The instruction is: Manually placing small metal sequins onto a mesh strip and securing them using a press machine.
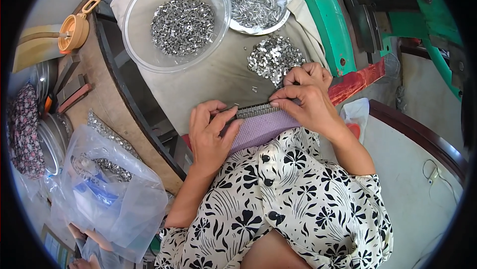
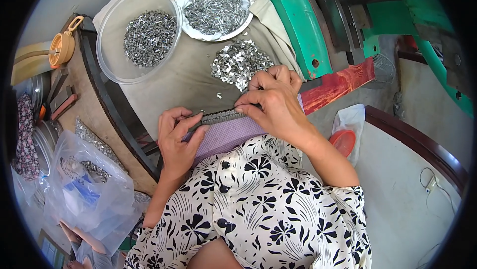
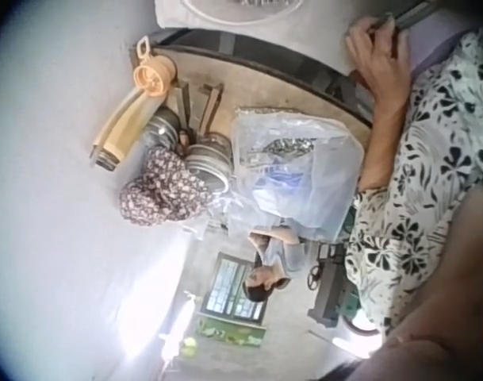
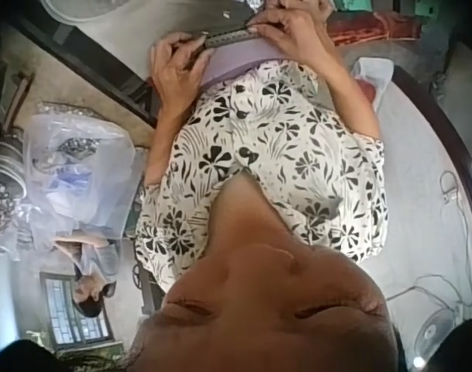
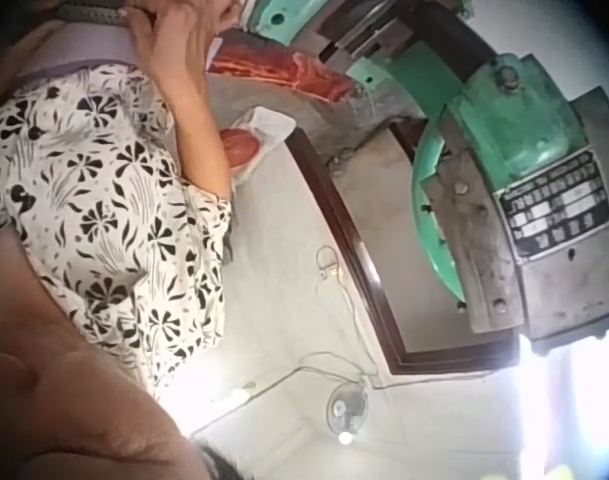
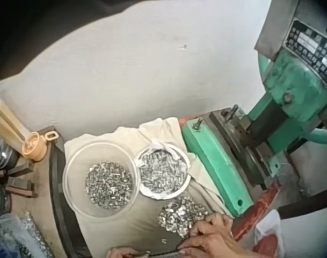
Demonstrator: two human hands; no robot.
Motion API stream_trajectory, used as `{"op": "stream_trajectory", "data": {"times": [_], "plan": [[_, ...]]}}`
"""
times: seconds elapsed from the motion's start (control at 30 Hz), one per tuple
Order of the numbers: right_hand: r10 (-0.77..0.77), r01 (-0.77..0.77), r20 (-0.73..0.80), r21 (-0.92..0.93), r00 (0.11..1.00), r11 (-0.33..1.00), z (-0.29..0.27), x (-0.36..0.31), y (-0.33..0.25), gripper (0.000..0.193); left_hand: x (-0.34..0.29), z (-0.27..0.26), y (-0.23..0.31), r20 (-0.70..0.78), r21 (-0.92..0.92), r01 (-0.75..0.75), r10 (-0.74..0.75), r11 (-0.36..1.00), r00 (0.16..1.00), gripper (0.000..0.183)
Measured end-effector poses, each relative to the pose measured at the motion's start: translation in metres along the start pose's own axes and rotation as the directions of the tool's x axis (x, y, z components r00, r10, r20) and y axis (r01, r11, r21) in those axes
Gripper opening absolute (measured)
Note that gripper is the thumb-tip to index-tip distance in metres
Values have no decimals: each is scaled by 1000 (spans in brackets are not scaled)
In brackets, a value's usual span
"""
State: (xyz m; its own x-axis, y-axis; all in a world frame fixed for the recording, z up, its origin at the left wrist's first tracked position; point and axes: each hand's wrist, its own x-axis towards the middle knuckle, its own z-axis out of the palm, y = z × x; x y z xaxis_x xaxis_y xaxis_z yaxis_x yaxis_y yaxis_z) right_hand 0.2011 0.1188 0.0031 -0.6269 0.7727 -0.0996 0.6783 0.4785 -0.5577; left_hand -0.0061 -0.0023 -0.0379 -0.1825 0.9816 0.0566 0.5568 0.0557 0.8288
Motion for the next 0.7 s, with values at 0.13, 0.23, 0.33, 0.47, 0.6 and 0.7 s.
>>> {"op": "stream_trajectory", "data": {"times": [0.13,0.23,0.33,0.47,0.6,0.7], "plan": [[2,-3,16,10,1000,1000,-2,1,1,14,0,0,0,-16,4,-28,28,1000,999,34],[9,-9,13,-1,1000,1000,-3,0,2,13,0,0,1,-23,-4,-16,16,1000,1000,34],[8,-8,-3,-30,1000,1000,-7,-2,4,14,0,0,1,-26,-12,-19,19,1000,999,35],[10,-10,-8,-15,1000,1000,-9,-3,6,16,0,1,0,-27,-16,-21,20,1000,999,34],[4,-4,7,-25,1000,1000,-11,-3,7,17,0,1,-1,-15,-23,-4,4,1000,1000,34],[14,-13,21,-39,1000,999,-13,-3,8,17,0,1,-1,-14,-22,-10,9,1000,1000,34]]}}
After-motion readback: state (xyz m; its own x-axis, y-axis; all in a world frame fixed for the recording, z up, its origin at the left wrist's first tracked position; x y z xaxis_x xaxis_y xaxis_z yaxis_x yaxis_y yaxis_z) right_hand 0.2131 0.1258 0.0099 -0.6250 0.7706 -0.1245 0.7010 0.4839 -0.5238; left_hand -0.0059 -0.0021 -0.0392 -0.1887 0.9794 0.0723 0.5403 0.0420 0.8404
